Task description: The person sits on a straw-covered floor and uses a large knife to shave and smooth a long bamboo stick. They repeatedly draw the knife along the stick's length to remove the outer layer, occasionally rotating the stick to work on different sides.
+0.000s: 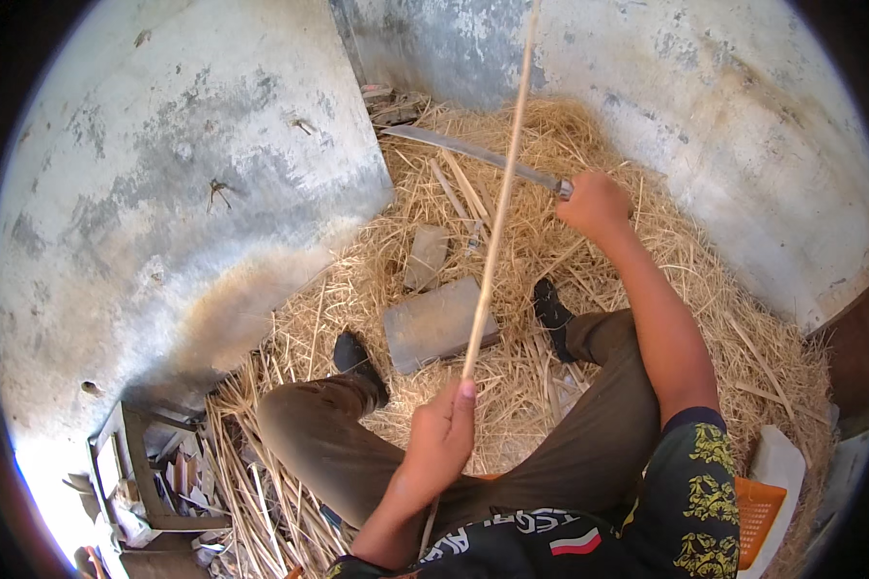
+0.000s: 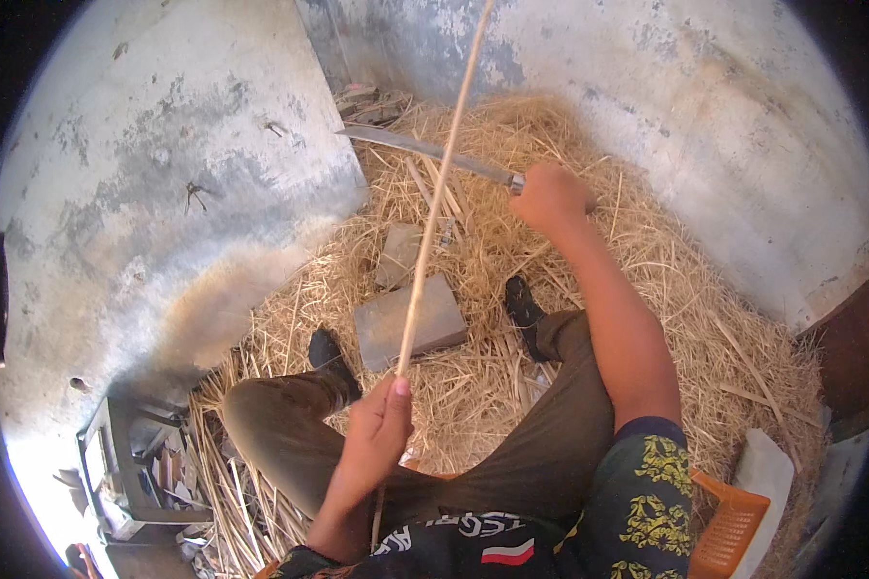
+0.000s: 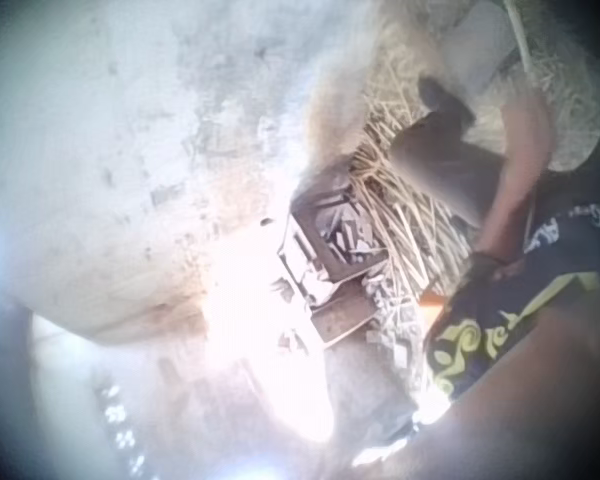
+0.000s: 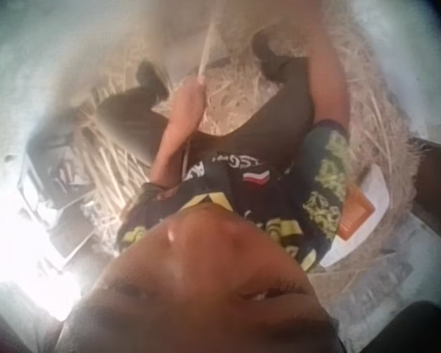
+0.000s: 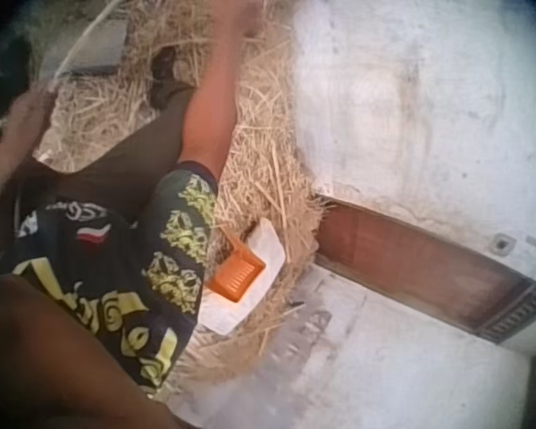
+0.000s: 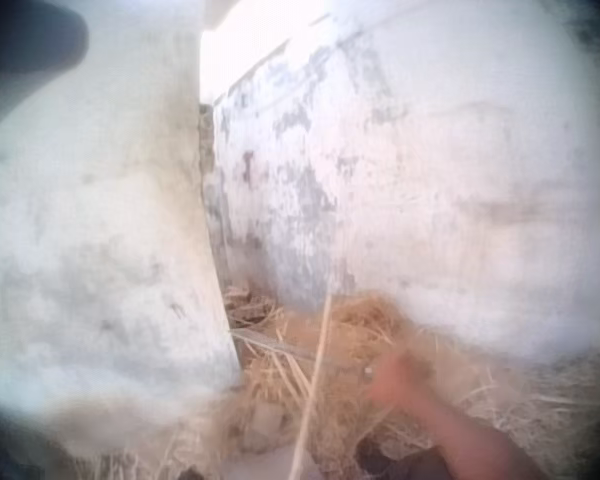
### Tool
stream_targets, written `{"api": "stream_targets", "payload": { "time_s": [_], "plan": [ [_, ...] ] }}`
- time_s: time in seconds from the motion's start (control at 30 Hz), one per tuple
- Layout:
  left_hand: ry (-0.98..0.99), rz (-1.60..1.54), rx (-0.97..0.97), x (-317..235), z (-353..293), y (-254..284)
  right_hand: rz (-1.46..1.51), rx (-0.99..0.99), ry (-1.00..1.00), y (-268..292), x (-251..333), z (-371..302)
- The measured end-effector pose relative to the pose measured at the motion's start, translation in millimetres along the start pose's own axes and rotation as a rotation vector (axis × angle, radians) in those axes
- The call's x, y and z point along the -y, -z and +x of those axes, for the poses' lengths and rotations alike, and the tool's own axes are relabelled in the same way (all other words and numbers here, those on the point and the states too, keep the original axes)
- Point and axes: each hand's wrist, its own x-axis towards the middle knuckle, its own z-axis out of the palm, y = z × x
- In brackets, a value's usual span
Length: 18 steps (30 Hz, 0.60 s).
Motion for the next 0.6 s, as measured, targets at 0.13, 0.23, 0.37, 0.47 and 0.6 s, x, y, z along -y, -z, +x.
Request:
{"api": "stream_targets", "payload": {
  "time_s": [0.13, 0.23, 0.37, 0.47, 0.6],
  "plan": [
    [0.085, -0.205, -0.043, -19.1, 11.8, 32.4, 0.02, 0.002, -0.017, -13.3, -8.9, 4.6],
    [0.16, -0.394, -0.055, -28.2, 8.4, 67.7, 0.225, -0.004, -0.089, -27.5, -27.5, 24.9],
    [0.086, -0.4, -0.254, -38.4, 5.2, 119.3, 0.643, -0.027, -0.035, -2.9, -18.9, 12.3],
    [0.008, -0.413, -0.243, -50.8, 11.8, 132.1, 0.753, -0.165, 0.022, 22.7, -1.5, -6.4],
    [-0.033, -0.44, -0.081, -58.6, 25.6, 113.4, 0.63, -0.639, 0.209, 32.8, 20.7, -13.5]
  ]
}}
